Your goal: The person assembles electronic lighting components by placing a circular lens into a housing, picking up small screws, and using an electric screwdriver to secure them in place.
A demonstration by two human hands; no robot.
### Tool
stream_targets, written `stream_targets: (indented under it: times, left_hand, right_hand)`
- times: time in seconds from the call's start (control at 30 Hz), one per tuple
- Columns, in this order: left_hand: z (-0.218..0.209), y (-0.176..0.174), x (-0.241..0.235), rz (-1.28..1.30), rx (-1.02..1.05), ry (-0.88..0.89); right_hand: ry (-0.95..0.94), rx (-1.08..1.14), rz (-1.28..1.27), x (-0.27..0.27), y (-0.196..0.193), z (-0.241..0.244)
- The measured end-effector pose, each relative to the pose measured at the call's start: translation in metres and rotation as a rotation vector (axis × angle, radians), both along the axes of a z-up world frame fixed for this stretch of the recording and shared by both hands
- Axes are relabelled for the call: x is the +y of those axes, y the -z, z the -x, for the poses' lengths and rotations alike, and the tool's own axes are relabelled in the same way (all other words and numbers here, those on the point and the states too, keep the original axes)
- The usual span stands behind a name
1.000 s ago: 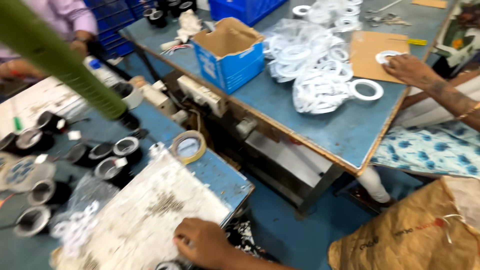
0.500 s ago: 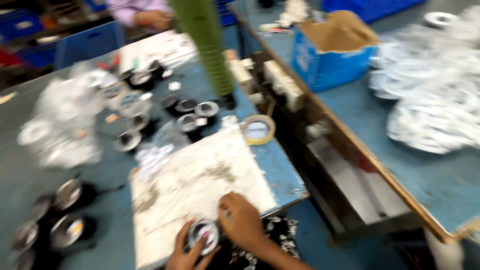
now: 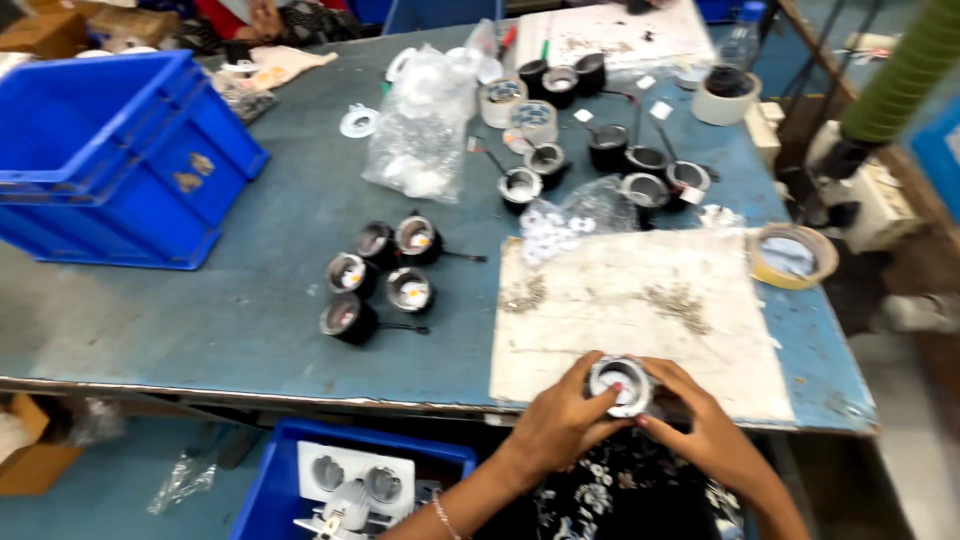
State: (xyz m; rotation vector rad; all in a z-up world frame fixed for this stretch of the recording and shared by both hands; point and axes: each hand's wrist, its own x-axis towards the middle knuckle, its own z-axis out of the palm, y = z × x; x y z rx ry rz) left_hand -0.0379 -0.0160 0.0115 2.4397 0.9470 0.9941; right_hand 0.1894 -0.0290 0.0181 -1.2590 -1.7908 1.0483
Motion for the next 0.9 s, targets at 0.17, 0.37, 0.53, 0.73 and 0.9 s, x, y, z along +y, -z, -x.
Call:
stream_targets:
  times: [0.17,0.37,0.53,0.73,0.9]
  left_hand:
    - [0.007,0.001,0.004,0.096,-0.045,-0.029]
    - [0.005,0.012,-0.005,0.070,-0.090,-0.056]
    - [0.002,0.009,-0.011,0.089,-0.160,-0.069]
    - [-0.002,0.014,-0.008,0.166,-0.144,-0.068]
    - [-0.004,0.020,-0.006,0.116,-0.134,-0.083]
  right_hand:
    - [0.026,-0.055,0.032,0.012,0.005,0.009]
    - [0.142,-0.124,0.029,0.010,0.028,0.004]
    - [0.108,-0.029,0.005,0.013,0.038,-0.003]
    - [0.446,-0.114,-0.313,-0.034,0.093,-0.017]
    - [0.851,-0.087,-0.011,-0.079,0.193,-0.080]
